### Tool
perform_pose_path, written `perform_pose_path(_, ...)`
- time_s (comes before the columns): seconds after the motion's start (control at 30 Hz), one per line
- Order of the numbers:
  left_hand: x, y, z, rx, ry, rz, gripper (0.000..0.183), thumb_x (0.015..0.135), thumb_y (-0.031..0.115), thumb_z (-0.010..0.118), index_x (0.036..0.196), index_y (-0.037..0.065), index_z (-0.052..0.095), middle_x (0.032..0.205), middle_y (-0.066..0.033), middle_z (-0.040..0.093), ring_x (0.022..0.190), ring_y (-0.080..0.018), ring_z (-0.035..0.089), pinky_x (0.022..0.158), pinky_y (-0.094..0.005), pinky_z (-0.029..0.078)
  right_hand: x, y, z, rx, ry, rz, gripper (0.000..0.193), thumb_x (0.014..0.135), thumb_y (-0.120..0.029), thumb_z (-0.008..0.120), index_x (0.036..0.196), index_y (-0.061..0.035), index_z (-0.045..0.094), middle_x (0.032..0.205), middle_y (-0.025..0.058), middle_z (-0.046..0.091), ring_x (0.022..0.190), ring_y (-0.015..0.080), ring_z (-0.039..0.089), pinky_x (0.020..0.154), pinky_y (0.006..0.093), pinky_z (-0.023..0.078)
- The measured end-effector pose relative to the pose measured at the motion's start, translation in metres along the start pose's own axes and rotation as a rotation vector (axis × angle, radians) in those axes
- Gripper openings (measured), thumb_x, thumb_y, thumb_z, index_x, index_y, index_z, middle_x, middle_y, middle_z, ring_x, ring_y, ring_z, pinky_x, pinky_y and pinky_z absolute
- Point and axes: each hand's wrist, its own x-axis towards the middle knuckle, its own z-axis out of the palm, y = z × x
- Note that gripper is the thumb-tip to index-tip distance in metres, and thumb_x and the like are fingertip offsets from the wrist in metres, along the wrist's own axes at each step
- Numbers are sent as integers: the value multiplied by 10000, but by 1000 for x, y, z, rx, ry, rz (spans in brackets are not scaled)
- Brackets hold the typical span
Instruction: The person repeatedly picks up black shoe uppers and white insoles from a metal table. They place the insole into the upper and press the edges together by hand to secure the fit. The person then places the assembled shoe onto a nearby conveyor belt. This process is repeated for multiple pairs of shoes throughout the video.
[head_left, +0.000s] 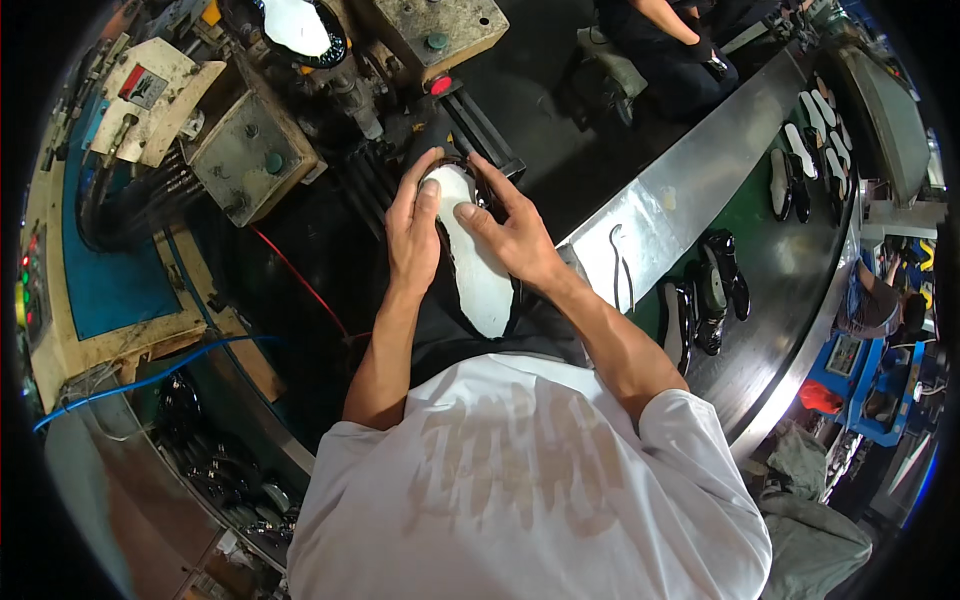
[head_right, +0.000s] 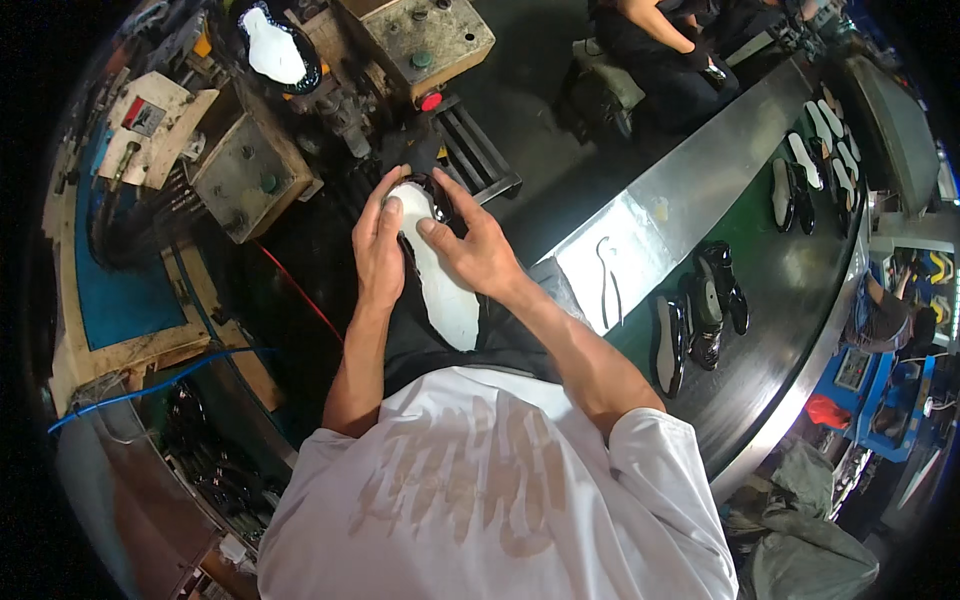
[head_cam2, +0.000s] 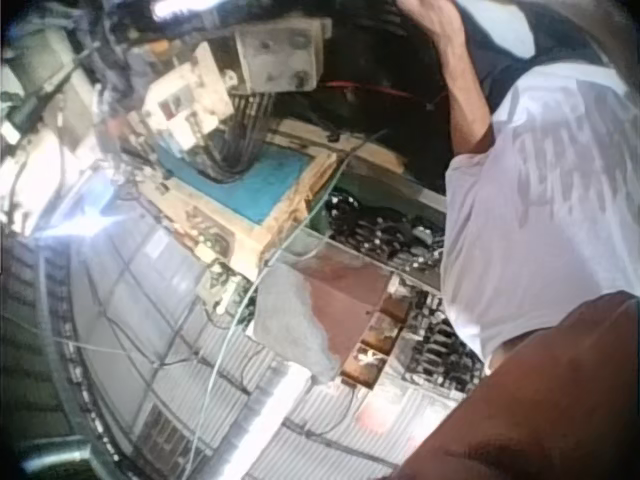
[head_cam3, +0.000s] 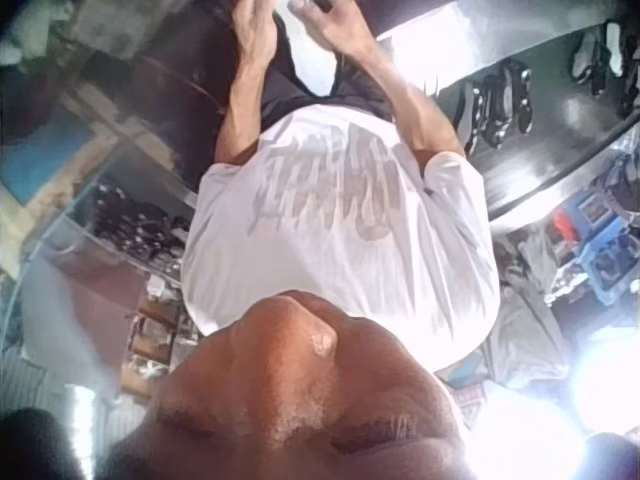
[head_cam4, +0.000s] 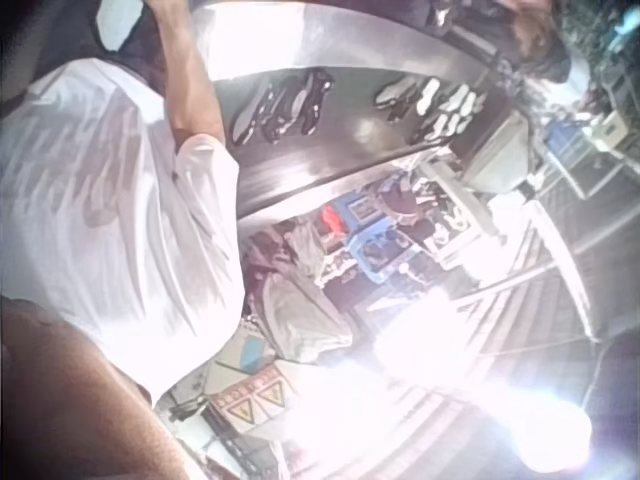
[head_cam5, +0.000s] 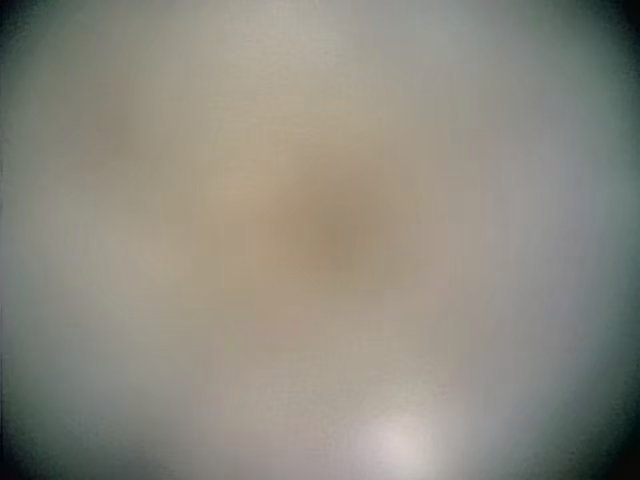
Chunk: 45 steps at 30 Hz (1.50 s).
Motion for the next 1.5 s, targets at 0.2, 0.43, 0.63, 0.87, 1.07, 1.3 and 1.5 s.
perform_pose_path(0.2, 23, 12, -33, 413, -208, 194, 402, 1114, 191, 542, 1413, -48, 664, 1358, -224, 722, 1256, -328, 705, 1066, -397, 536, 4, -2, -6, -56, -42, 51, 749, 1047, -279, 682, 1677, -19, 371, 1522, 290, 606, 1439, 388, 579, 1202, 429, 434)
perform_pose_path(0.43, 42, -5, -34, 696, -33, 238, 294, 1095, 173, 561, 1171, -63, 719, 1071, -309, 740, 996, -486, 722, 823, -494, 583, -28, -31, 21, -566, 34, -100, 916, 899, -354, 841, 1667, -103, 411, 1660, 369, 356, 1417, 567, 508, 1174, 542, 477)
perform_pose_path(0.63, 59, -16, -19, 574, -63, 47, 309, 1085, 179, 552, 1192, -57, 721, 1099, -288, 756, 1037, -456, 733, 880, -470, 566, -66, -14, 1, -1049, -64, -235, 851, 784, -265, 885, 1567, -365, 568, 1732, 359, 170, 1381, 549, 458, 1100, 569, 542)
perform_pose_path(0.87, 56, -63, -37, 745, -307, 200, 317, 1043, 40, 528, 1303, -94, 649, 1193, -327, 714, 1130, -498, 693, 954, -510, 558, -75, 10, -10, -1004, -139, -192, 799, 772, -294, 894, 1520, -377, 626, 1744, 322, 175, 1354, 528, 490, 1030, 544, 600)
perform_pose_path(1.07, 88, -42, -38, 579, -406, 294, 214, 1051, 42, 578, 1194, -36, 717, 1069, -241, 739, 981, -451, 717, 849, -465, 564, -59, -6, -15, -1026, -235, -165, 782, 781, -298, 891, 1515, -378, 637, 1744, 318, 186, 1354, 524, 491, 1024, 544, 604)
perform_pose_path(1.3, 97, -84, -50, 573, -336, 226, 198, 1035, 62, 608, 1155, -13, 747, 1059, -226, 756, 1006, -405, 747, 857, -438, 579, -43, -21, -26, -1046, -300, -171, 738, 811, -281, 877, 1507, -366, 648, 1735, 339, 190, 1354, 529, 488, 1014, 544, 606)
perform_pose_path(1.5, 84, -76, -44, 579, -169, 101, 155, 1026, 35, 614, 1114, -17, 730, 1030, -271, 734, 972, -477, 727, 798, -487, 577, -28, -20, -35, -970, -342, -228, 635, 847, -288, 847, 1462, -344, 698, 1715, 367, 208, 1357, 536, 498, 996, 552, 612)
